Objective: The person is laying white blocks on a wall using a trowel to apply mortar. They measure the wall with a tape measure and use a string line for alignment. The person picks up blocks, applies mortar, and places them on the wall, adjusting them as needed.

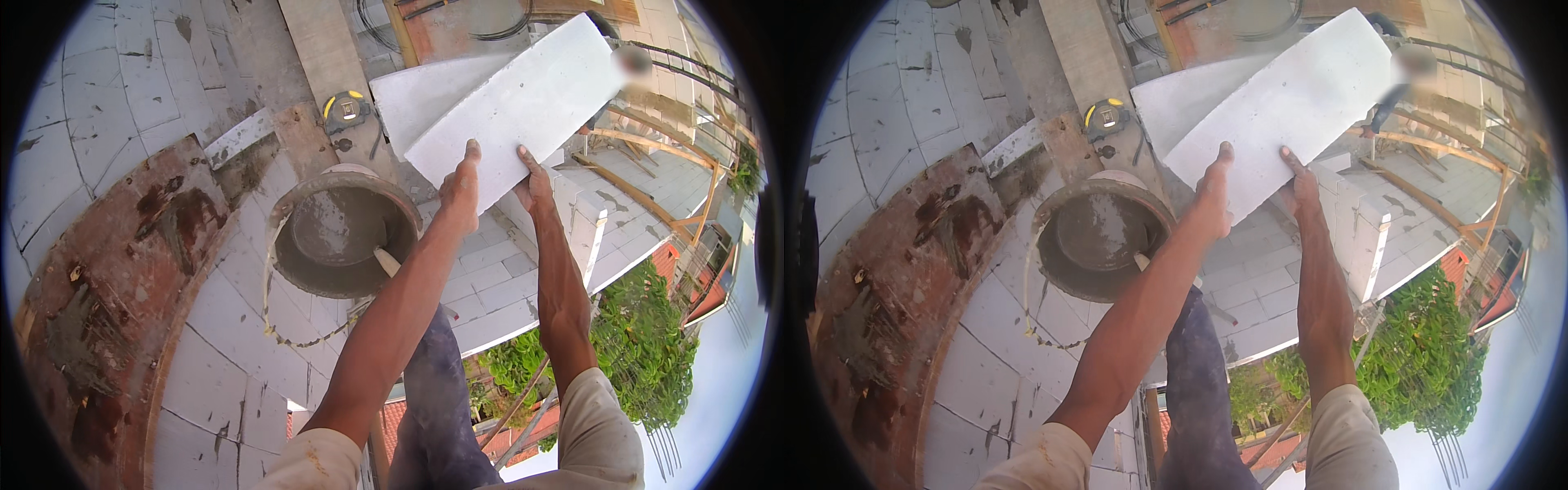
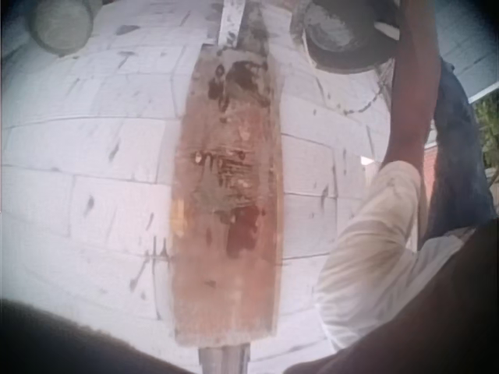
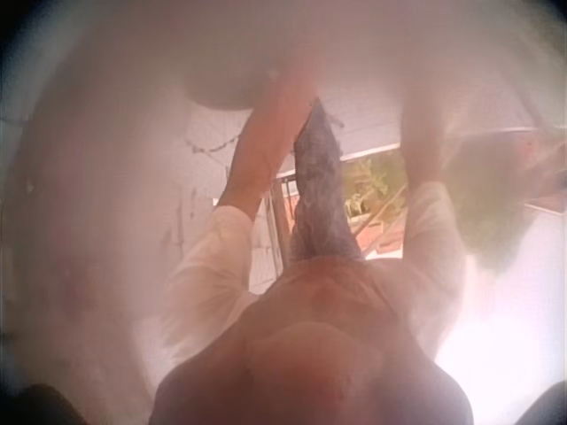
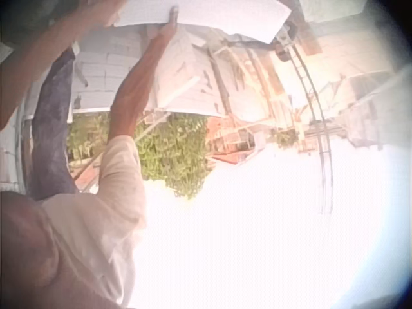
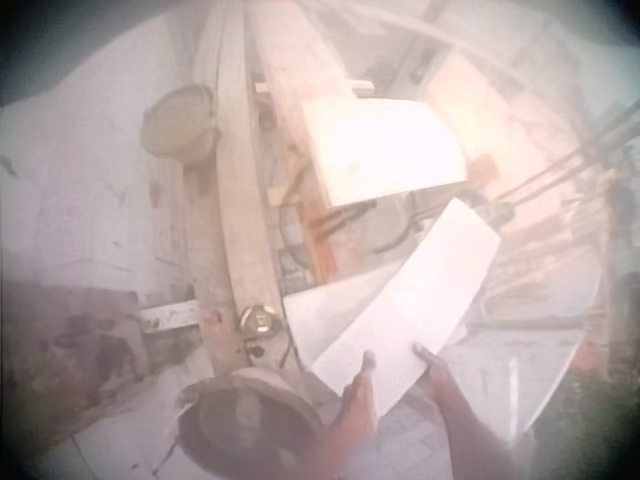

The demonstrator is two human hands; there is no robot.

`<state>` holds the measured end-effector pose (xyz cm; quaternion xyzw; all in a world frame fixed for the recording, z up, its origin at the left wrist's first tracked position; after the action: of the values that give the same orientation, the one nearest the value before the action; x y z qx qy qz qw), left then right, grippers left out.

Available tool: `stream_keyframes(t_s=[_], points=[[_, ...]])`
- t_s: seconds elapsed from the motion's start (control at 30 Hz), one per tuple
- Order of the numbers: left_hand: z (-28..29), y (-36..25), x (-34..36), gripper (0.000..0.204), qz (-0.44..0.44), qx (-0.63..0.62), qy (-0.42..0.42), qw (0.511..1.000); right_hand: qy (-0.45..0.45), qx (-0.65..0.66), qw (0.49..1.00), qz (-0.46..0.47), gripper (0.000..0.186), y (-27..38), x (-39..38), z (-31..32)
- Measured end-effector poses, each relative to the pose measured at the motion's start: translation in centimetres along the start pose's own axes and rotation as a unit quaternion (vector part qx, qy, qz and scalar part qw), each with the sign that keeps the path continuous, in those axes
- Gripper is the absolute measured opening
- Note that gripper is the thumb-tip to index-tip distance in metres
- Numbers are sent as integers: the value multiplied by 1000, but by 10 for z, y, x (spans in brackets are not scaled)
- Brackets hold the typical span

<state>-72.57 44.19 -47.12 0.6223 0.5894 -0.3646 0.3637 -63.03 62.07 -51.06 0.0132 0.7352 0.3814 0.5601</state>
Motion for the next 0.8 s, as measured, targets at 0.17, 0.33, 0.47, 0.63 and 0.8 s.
stream_keyframes(t_s=[0.17,0.33,0.47,0.63,0.8], points=[[-14,55,-38,80,65,-123,52,989,-106,-280,954,14,95,63,-62,-8],[-14,123,-137,82,50,-24,131,990,-210,-540,812,74,96,54,-86,6],[36,154,-227,72,-26,72,182,980,-239,-618,741,109,95,29,-96,-24],[102,186,-303,64,-60,92,51,993,-212,-614,747,144,101,31,-80,-20],[151,203,-333,56,-89,178,-30,979,-211,-585,771,139,114,50,-83,-34]])
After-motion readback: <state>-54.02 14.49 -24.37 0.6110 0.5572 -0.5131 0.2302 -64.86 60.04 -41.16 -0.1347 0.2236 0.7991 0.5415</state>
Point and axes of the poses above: each hand's wrist, its own x-axis towards the middle knuckle, its own z-axis out of the back of the hand, y = z × x, the point moved 5 cm from there along x, towards the middle knuckle, and after that the axes turned 1 degree about y, right-handed, at the moved point
